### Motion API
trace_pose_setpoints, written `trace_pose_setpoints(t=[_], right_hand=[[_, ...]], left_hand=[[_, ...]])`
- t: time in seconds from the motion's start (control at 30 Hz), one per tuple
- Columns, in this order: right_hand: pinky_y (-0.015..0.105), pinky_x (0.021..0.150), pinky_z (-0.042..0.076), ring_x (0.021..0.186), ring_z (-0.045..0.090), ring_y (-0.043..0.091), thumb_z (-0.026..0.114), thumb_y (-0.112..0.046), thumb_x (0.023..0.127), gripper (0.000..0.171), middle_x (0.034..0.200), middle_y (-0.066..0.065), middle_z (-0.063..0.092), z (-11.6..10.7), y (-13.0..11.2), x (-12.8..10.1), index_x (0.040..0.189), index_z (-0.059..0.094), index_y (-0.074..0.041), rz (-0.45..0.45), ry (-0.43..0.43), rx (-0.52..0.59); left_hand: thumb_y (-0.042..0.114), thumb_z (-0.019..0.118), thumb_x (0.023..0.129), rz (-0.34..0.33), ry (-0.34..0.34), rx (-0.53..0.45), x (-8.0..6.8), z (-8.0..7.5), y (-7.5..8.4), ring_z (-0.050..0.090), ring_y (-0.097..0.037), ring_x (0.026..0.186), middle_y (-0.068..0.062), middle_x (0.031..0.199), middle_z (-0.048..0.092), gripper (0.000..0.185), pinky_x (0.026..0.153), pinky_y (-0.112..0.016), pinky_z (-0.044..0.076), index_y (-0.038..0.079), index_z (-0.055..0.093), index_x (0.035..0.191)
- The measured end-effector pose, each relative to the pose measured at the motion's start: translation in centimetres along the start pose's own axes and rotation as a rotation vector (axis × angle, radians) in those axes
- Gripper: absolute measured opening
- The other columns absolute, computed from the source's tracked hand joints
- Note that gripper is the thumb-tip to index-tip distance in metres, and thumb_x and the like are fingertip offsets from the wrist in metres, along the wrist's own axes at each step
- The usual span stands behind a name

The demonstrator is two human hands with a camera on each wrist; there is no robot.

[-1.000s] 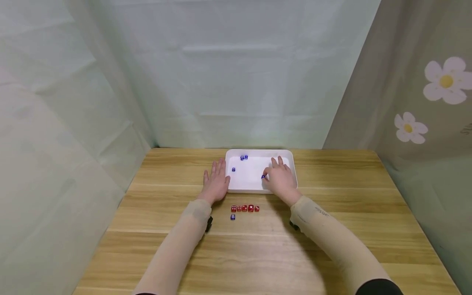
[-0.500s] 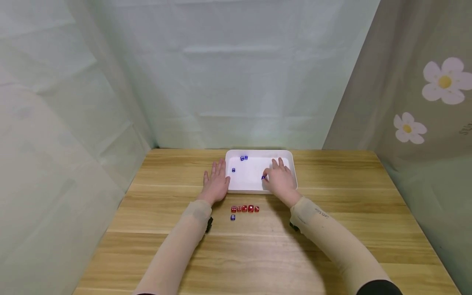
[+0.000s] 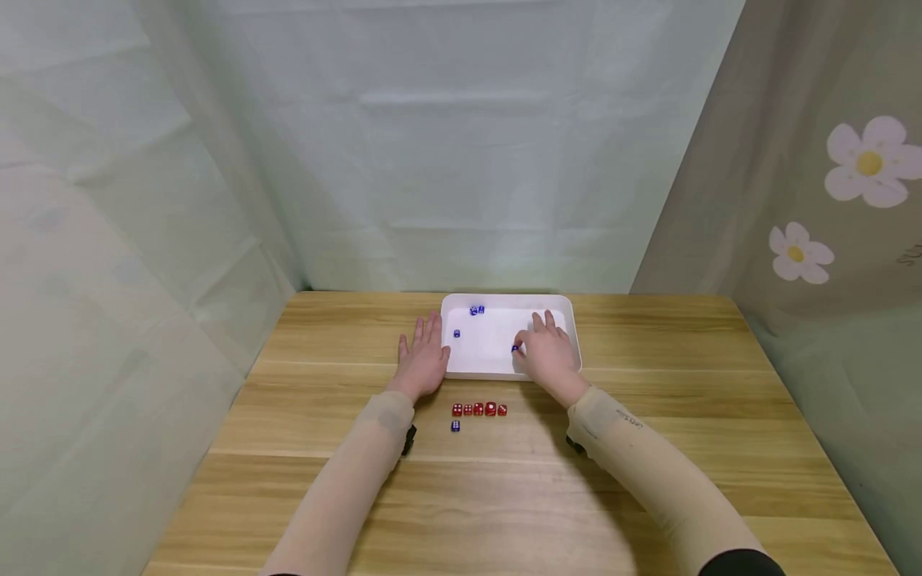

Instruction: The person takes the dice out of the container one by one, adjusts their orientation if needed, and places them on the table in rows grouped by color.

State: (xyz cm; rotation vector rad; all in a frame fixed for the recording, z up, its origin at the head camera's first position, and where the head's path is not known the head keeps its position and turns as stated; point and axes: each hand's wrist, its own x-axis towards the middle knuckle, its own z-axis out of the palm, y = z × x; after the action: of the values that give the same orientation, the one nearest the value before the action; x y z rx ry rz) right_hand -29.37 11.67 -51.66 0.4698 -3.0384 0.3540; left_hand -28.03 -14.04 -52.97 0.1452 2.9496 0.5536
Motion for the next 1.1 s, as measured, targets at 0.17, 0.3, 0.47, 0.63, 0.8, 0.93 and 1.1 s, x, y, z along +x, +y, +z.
trace_pose_setpoints(t=[0.17,0.3,0.47,0.63,0.8,0.93,1.1], right_hand=[[0.063,0.114,0.044,0.15,0.038,0.054,0.077,-0.028,0.099,0.014,0.157,0.029,0.051,0.14,0.01,-0.16,0.106,0.082,-0.018,-0.004,0.011,-0.002],[0.063,0.113,0.045,0.149,0.039,0.054,0.076,-0.029,0.099,0.014,0.156,0.029,0.052,0.28,-0.02,-0.26,0.106,0.082,-0.018,-0.004,0.014,-0.006],[0.064,0.115,0.043,0.151,0.037,0.054,0.075,-0.029,0.1,0.015,0.158,0.029,0.049,0.3,-0.05,-0.25,0.109,0.082,-0.019,0.002,0.0,0.002],[0.063,0.115,0.043,0.151,0.037,0.053,0.075,-0.028,0.1,0.014,0.158,0.029,0.049,0.23,-0.1,-0.21,0.107,0.081,-0.018,-0.002,0.012,0.004],[0.063,0.116,0.043,0.151,0.037,0.053,0.076,-0.027,0.099,0.014,0.159,0.029,0.049,0.13,-0.28,-0.17,0.106,0.081,-0.016,-0.008,0.012,0.007],[0.063,0.116,0.043,0.151,0.037,0.052,0.076,-0.026,0.099,0.014,0.158,0.028,0.05,0.07,-0.31,-0.13,0.105,0.081,-0.015,-0.014,0.014,0.001],[0.062,0.115,0.044,0.151,0.039,0.051,0.077,-0.025,0.098,0.014,0.157,0.027,0.051,0.02,-0.18,-0.11,0.102,0.081,-0.013,-0.042,0.05,-0.018]], left_hand=[[0.034,0.035,0.116,-0.008,-0.009,-0.001,-0.08,-0.03,0.05,-0.006,-0.033,0.165,-0.01,0.18,-0.002,0.072,0.128,-0.065,-0.003,0.006,-0.001,0.172],[0.034,0.035,0.117,-0.012,-0.014,-0.007,-0.16,-0.02,0.02,-0.007,-0.033,0.165,-0.01,0.18,-0.002,0.071,0.129,-0.064,-0.003,0.007,-0.001,0.172],[0.034,0.035,0.116,-0.011,-0.015,-0.008,-0.17,-0.07,-0.08,-0.007,-0.033,0.165,-0.011,0.18,-0.003,0.071,0.128,-0.065,-0.003,0.006,-0.001,0.172],[0.034,0.035,0.116,-0.006,-0.005,-0.004,-0.18,-0.16,-0.16,-0.006,-0.034,0.165,-0.012,0.18,-0.001,0.071,0.129,-0.065,-0.001,0.006,0.001,0.172],[0.034,0.035,0.116,-0.005,-0.009,-0.001,-0.12,-0.19,-0.25,-0.007,-0.035,0.165,-0.013,0.18,-0.002,0.071,0.128,-0.066,-0.001,0.005,0.0,0.172],[0.034,0.036,0.116,-0.007,-0.003,-0.005,-0.2,-0.23,-0.14,-0.006,-0.034,0.165,-0.013,0.18,-0.001,0.071,0.128,-0.066,0.0,0.005,0.001,0.172],[0.033,0.036,0.116,-0.01,0.004,-0.003,-0.29,-0.19,-0.08,-0.006,-0.034,0.165,-0.013,0.18,0.001,0.071,0.129,-0.065,0.0,0.005,0.002,0.172]])
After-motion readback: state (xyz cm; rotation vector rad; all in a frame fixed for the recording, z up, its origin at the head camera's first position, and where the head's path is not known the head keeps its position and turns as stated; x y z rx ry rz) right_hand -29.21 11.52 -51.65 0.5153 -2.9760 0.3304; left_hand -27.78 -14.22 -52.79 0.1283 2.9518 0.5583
